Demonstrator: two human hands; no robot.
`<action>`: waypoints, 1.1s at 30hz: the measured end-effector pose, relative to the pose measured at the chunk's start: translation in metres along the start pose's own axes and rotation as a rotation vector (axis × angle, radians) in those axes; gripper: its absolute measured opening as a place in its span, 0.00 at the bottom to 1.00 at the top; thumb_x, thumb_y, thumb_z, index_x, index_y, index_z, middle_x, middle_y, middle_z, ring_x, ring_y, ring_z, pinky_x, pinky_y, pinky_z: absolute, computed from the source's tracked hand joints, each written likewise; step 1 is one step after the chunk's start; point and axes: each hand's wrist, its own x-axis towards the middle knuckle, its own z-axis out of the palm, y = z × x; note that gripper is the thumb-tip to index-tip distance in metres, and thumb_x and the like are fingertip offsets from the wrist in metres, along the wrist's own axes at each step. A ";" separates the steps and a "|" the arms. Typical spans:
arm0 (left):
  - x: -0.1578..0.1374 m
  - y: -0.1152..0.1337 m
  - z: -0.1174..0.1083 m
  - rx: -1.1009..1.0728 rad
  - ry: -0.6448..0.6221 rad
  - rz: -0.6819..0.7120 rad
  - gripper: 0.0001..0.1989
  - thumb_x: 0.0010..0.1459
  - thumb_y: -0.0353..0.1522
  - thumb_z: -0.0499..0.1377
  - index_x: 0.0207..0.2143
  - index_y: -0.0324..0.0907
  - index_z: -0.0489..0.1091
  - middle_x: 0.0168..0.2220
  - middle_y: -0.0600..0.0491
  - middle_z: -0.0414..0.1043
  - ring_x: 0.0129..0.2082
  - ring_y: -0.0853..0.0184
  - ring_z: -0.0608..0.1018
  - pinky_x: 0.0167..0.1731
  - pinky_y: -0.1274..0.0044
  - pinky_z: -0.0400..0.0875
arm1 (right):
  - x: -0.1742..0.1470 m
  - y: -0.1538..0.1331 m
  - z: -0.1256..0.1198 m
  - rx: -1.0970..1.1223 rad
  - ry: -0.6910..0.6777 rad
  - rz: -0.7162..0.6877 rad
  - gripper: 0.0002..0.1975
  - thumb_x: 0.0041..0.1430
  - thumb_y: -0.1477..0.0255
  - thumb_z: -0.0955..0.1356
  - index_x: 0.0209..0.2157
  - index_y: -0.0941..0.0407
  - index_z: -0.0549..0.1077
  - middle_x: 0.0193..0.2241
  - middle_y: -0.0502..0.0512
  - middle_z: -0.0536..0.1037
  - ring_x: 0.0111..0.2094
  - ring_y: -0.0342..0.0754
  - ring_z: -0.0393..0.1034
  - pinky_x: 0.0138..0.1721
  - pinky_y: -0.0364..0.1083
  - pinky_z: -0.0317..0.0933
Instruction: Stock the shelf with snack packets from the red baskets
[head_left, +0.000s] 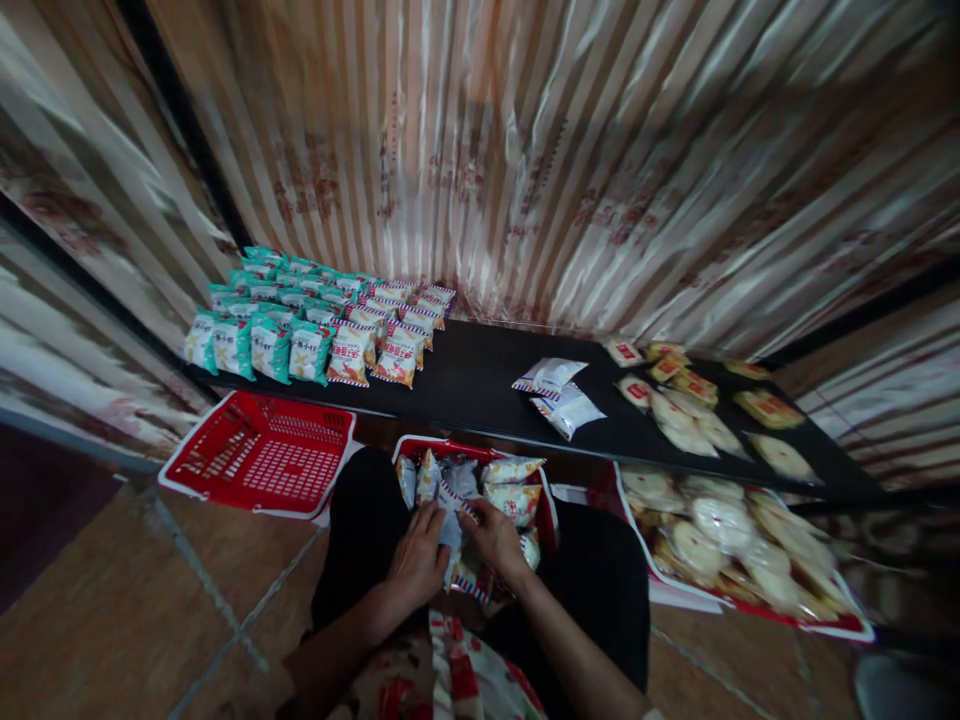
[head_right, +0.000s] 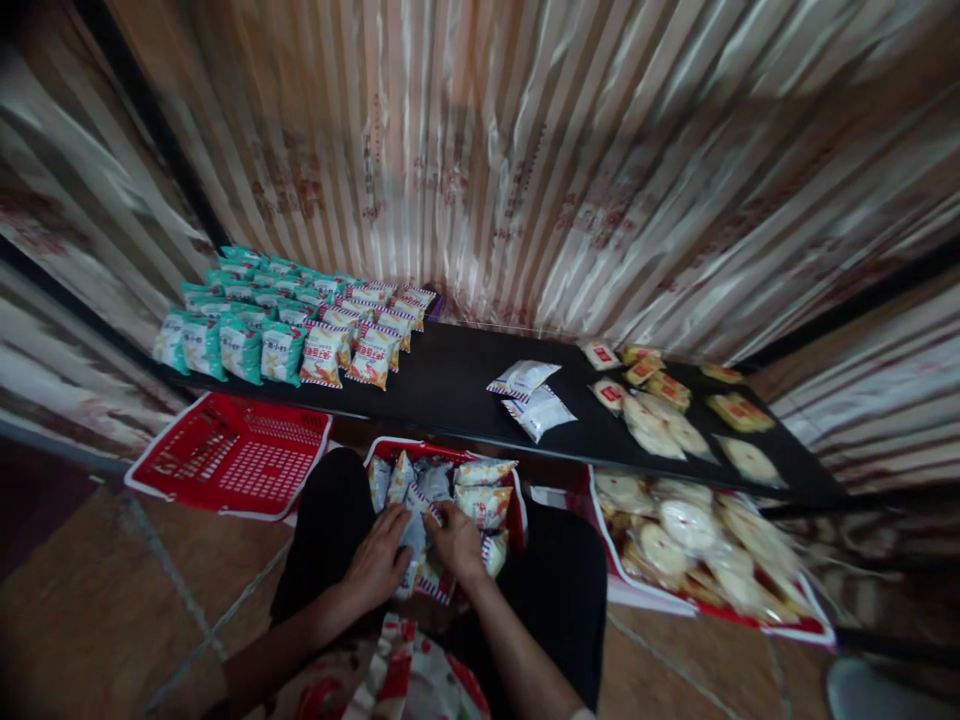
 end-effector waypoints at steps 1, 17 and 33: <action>-0.002 0.001 -0.001 -0.023 -0.008 0.019 0.27 0.49 0.29 0.54 0.54 0.38 0.63 0.60 0.41 0.57 0.61 0.53 0.57 0.60 0.62 0.52 | 0.000 -0.003 -0.003 0.029 0.021 0.021 0.11 0.52 0.64 0.65 0.31 0.54 0.75 0.26 0.53 0.79 0.28 0.51 0.74 0.30 0.46 0.64; 0.006 0.045 -0.036 -1.357 0.099 -0.464 0.14 0.55 0.36 0.57 0.40 0.37 0.70 0.44 0.43 0.71 0.46 0.59 0.73 0.43 0.66 0.71 | -0.020 -0.054 -0.051 0.093 0.196 -0.471 0.08 0.56 0.67 0.66 0.35 0.53 0.75 0.36 0.57 0.76 0.39 0.52 0.71 0.42 0.51 0.66; 0.017 0.027 -0.075 -1.573 0.156 -0.273 0.17 0.47 0.33 0.63 0.42 0.41 0.69 0.43 0.49 0.73 0.47 0.61 0.74 0.49 0.72 0.65 | -0.027 -0.082 -0.027 -0.247 0.125 -0.879 0.16 0.59 0.79 0.61 0.46 0.51 0.71 0.48 0.58 0.72 0.50 0.53 0.64 0.48 0.55 0.65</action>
